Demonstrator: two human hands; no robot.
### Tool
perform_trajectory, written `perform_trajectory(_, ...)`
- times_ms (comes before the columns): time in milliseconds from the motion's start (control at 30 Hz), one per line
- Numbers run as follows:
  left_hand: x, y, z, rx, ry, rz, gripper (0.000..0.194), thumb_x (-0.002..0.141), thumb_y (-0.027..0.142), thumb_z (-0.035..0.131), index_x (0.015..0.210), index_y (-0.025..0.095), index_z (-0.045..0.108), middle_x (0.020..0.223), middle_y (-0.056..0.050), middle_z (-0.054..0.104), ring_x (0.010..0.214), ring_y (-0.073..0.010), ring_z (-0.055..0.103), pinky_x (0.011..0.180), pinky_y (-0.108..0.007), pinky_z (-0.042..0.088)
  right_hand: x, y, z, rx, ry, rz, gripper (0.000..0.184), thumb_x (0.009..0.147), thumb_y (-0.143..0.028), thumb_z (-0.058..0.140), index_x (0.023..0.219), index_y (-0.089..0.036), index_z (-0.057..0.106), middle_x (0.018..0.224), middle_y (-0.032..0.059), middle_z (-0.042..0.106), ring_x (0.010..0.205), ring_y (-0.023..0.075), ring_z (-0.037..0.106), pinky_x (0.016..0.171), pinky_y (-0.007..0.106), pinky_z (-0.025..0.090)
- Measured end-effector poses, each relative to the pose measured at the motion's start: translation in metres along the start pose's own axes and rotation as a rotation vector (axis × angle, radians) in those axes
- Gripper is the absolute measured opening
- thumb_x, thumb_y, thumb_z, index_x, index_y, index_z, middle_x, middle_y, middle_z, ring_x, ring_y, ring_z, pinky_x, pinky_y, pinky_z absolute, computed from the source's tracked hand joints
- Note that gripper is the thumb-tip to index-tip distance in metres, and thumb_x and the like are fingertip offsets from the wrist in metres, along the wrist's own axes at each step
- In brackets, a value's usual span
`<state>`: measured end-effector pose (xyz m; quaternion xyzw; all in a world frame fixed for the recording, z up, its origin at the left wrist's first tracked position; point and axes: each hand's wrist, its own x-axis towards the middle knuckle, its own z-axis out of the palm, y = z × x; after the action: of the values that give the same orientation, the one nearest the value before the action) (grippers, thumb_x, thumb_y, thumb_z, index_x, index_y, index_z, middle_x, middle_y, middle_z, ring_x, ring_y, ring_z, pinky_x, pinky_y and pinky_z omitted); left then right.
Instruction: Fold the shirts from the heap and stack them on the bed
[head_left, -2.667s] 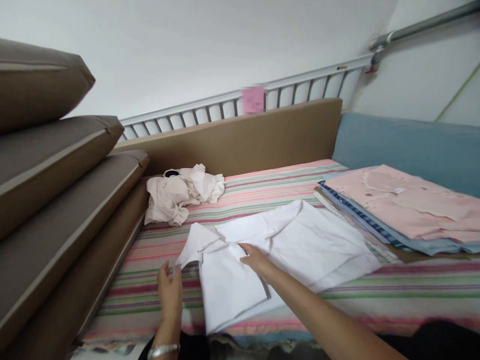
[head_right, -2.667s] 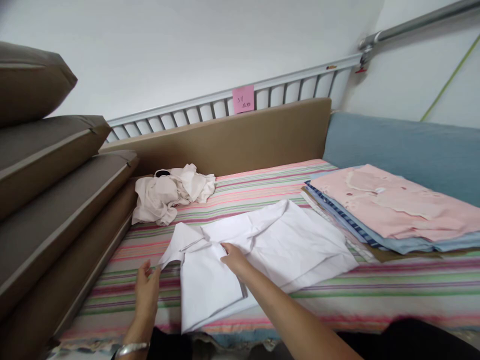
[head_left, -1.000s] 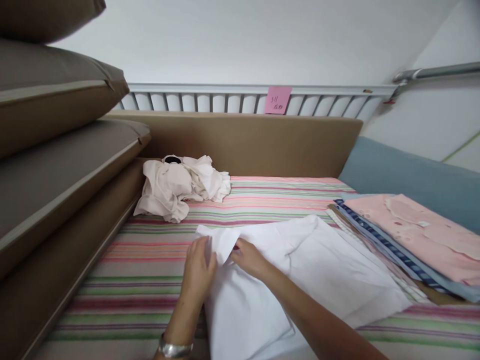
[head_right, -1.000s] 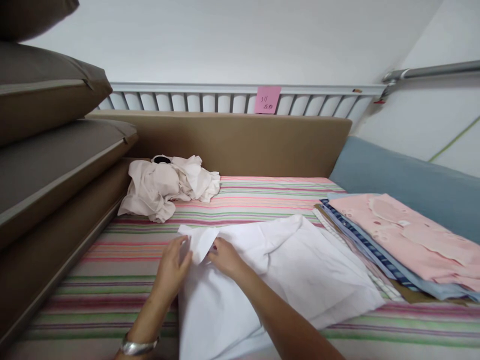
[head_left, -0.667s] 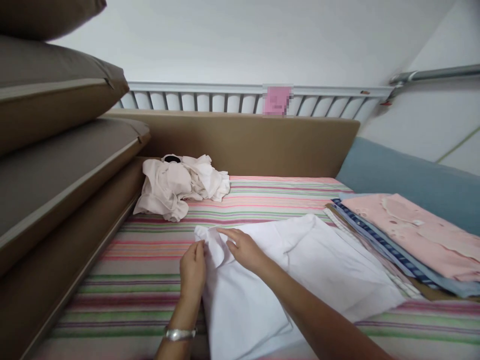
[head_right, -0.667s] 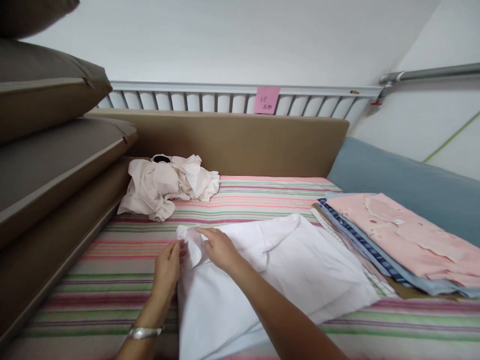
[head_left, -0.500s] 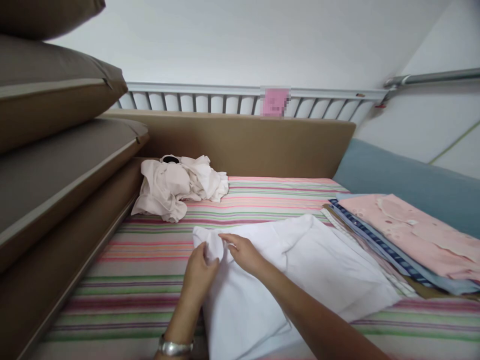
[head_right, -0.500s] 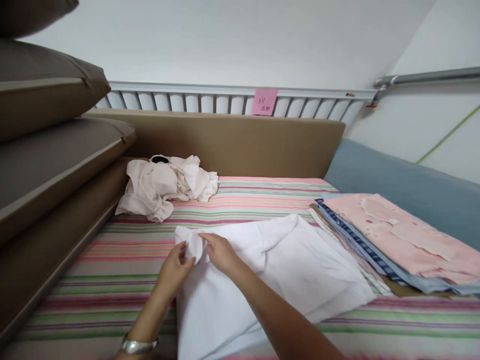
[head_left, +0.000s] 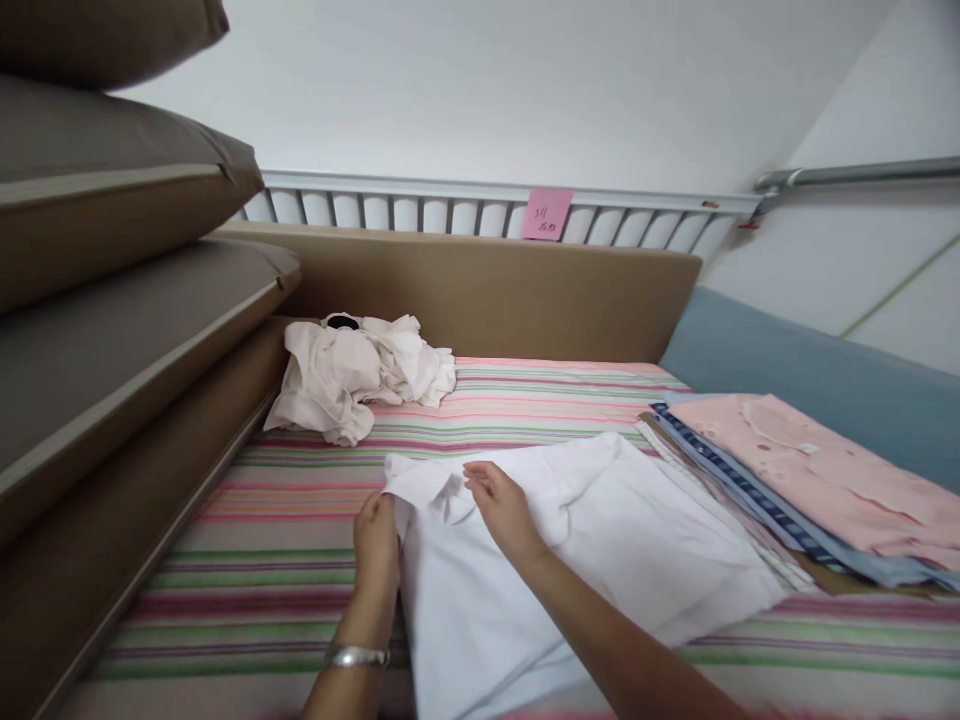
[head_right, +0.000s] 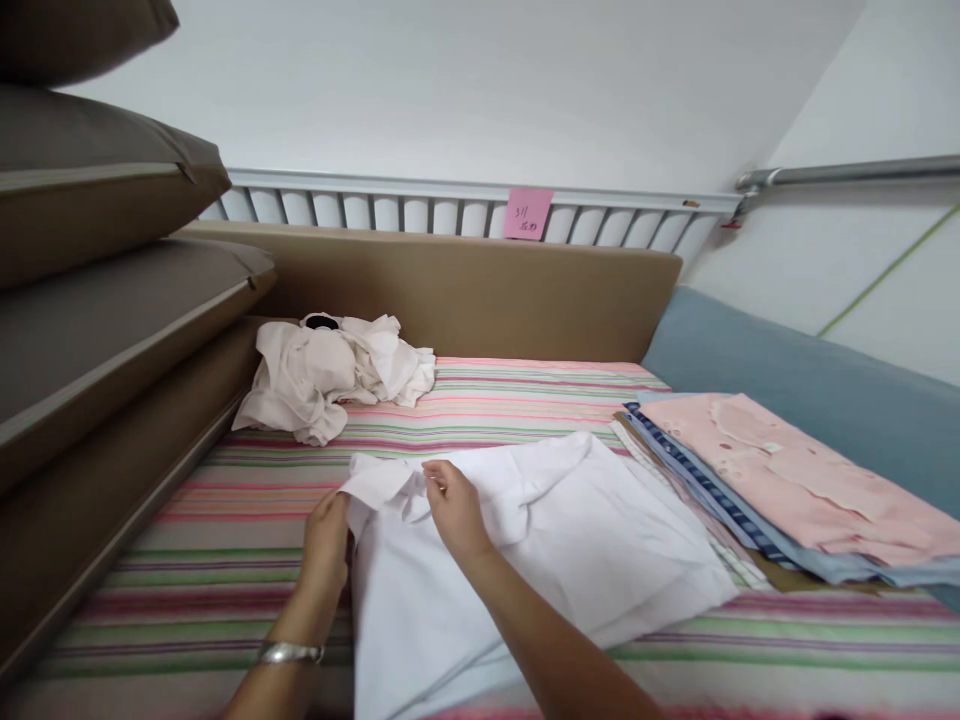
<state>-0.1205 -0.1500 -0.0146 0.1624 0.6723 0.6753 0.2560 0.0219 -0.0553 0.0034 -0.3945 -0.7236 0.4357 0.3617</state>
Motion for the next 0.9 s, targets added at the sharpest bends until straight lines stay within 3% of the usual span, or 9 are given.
perform_trajectory(67,0.000,-0.001,-0.002,-0.218,0.083,-0.144,0.023,0.073,0.036,0.053,0.084,0.017,0.060,0.075,-0.001,0.064,0.064,-0.0148,0.058,0.059,-0.027,0.045,-0.009,0.006,-0.002,-0.097,0.039,0.014,0.029,0.081,-0.032,0.047,0.105,-0.020,0.058,0.109,0.0073,0.063,0.096,0.0186,0.060,0.083,0.031,0.048)
perform_trajectory(167,-0.002,-0.003,-0.003,-0.436,0.170,-0.287,0.029,0.071,0.039,0.059,0.090,0.018,0.059,0.089,-0.005,0.065,0.069,-0.0151,0.061,0.061,-0.030,0.048,-0.019,0.003,0.006,-0.303,-0.027,0.041,0.048,0.075,-0.039,0.056,0.119,-0.021,0.053,0.116,0.0089,0.059,0.105,0.0226,0.055,0.088,0.034,0.044)
perform_trajectory(300,-0.006,-0.005,-0.006,-0.437,0.177,-0.257,0.034,0.074,0.044,0.055,0.094,0.018,0.060,0.099,-0.007,0.064,0.075,-0.0172,0.062,0.059,-0.030,0.049,-0.017,-0.012,0.028,-0.569,-0.102,0.032,0.074,0.067,-0.050,0.065,0.131,-0.018,0.045,0.114,0.0127,0.060,0.109,0.0300,0.051,0.093,0.042,0.037)
perform_trajectory(400,-0.011,-0.003,-0.006,-0.350,0.158,-0.178,0.036,0.075,0.047,0.055,0.090,0.016,0.062,0.092,-0.006,0.066,0.077,-0.0180,0.061,0.063,-0.030,0.048,-0.004,-0.015,0.044,-0.632,-0.115,0.090,0.080,0.067,-0.048,0.064,0.135,-0.015,0.038,0.115,0.0148,0.059,0.109,0.0310,0.051,0.092,0.042,0.036)
perform_trajectory(533,-0.019,0.003,-0.005,-0.195,0.061,-0.011,0.040,0.078,0.050,0.050,0.091,0.015,0.063,0.092,-0.007,0.066,0.088,-0.0217,0.060,0.077,-0.035,0.047,0.017,-0.007,0.050,-0.567,-0.163,0.227,0.071,0.071,-0.024,0.057,0.138,-0.018,0.033,0.111,0.0108,0.061,0.101,0.0243,0.056,0.085,0.035,0.041)
perform_trajectory(633,-0.023,0.005,-0.005,0.015,-0.014,0.211,0.037,0.083,0.045,0.046,0.098,0.016,0.064,0.102,-0.009,0.065,0.101,-0.0226,0.056,0.091,-0.036,0.041,0.029,0.000,0.044,-0.466,-0.106,0.162,0.064,0.072,-0.013,0.049,0.134,-0.024,0.039,0.108,0.0053,0.063,0.098,0.0187,0.058,0.083,0.029,0.042)
perform_trajectory(767,-0.023,-0.006,-0.004,0.258,-0.194,0.489,0.029,0.083,0.034,0.048,0.101,0.021,0.066,0.111,-0.010,0.061,0.108,-0.0228,0.053,0.096,-0.039,0.039,0.045,0.008,0.032,-0.205,-0.024,0.165,0.057,0.071,-0.013,0.051,0.126,-0.026,0.049,0.113,0.0027,0.061,0.106,0.0185,0.054,0.089,0.029,0.040)
perform_trajectory(900,-0.024,-0.019,0.000,0.448,-0.392,0.620,0.027,0.081,0.023,0.049,0.100,0.029,0.068,0.116,-0.007,0.061,0.110,-0.0216,0.052,0.097,-0.042,0.041,0.066,0.016,0.024,0.033,-0.044,0.216,0.040,0.074,-0.027,0.052,0.113,-0.019,0.059,0.099,0.0035,0.066,0.097,0.0197,0.058,0.083,0.029,0.045)
